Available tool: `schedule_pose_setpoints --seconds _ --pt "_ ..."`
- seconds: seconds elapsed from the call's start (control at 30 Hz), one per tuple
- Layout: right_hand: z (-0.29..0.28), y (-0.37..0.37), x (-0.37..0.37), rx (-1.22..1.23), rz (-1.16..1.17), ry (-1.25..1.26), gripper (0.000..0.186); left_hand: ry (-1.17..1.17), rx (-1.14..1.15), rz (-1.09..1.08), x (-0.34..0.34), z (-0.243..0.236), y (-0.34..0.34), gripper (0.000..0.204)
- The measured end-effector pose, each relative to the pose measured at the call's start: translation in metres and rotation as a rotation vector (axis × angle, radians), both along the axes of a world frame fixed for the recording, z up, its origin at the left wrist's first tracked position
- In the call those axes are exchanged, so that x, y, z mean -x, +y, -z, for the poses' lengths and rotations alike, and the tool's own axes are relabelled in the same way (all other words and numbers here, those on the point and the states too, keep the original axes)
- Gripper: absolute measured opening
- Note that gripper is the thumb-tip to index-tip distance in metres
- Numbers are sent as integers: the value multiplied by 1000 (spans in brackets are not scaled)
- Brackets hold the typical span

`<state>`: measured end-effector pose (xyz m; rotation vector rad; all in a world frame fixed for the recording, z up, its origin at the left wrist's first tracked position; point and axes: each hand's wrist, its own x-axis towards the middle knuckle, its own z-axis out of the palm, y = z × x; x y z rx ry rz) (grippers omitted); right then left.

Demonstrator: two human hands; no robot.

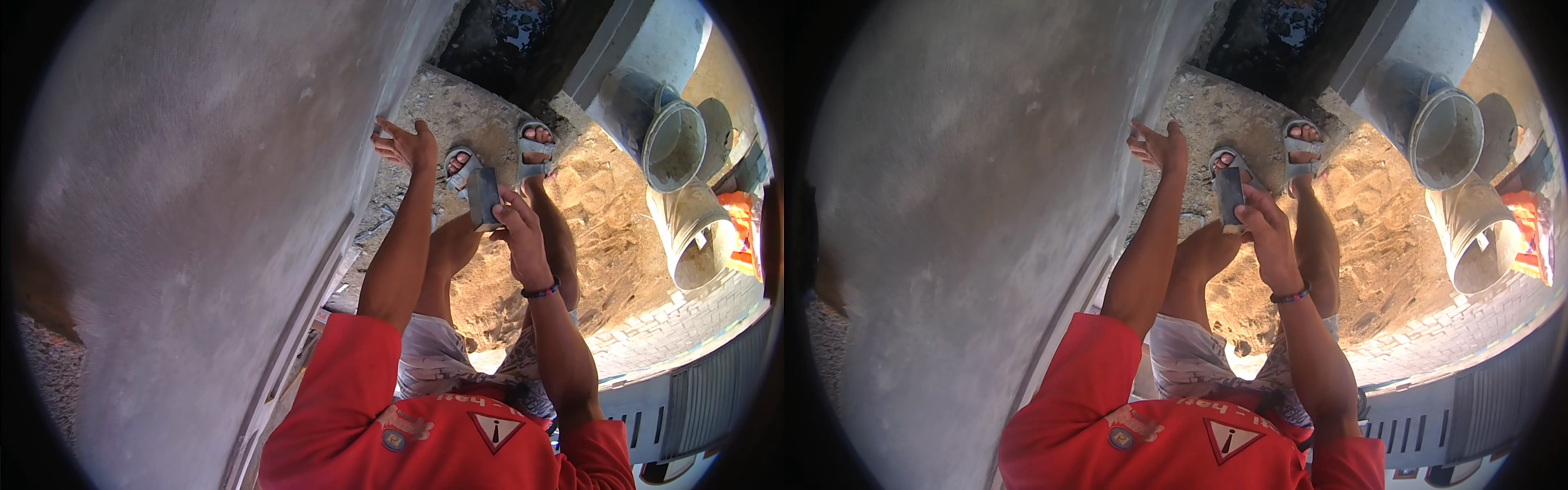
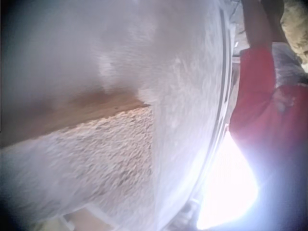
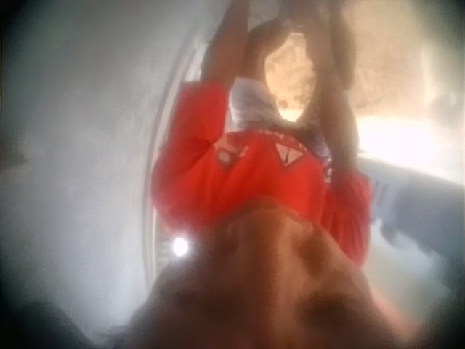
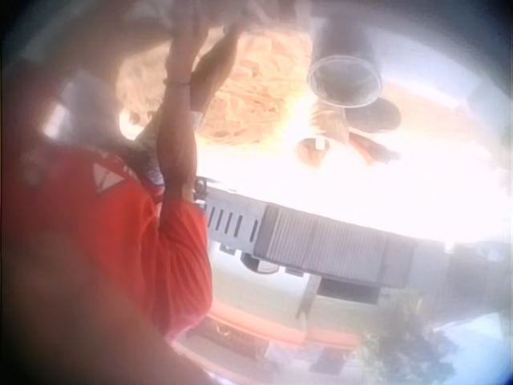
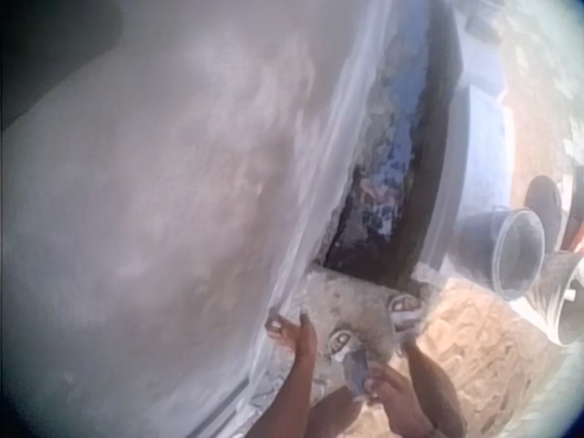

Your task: The person smooths wet cement on a curved wall section using a hand trowel. They repeatedly apply and level the cement along the top edge and side of a decorative lattice panel, then briefly pause to wipe the trowel before resuming smoothing.

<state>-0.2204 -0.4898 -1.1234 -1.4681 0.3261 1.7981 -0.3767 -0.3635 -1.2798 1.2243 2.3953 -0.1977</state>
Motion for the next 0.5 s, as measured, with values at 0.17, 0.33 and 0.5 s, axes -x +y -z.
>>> schedule_pose_setpoints --seconds 0.17,0.33,0.5 --pt "2 0 1 14 -8 -5 47 -27 -21 57 -25 5 12 84" --pt "2 -7 6 88 18 -28 47 -430 -70 482 -60 -45 7 68" --pt "5 -15 7 56 67 5 50 -483 -59 509 4 -37 -21 32"
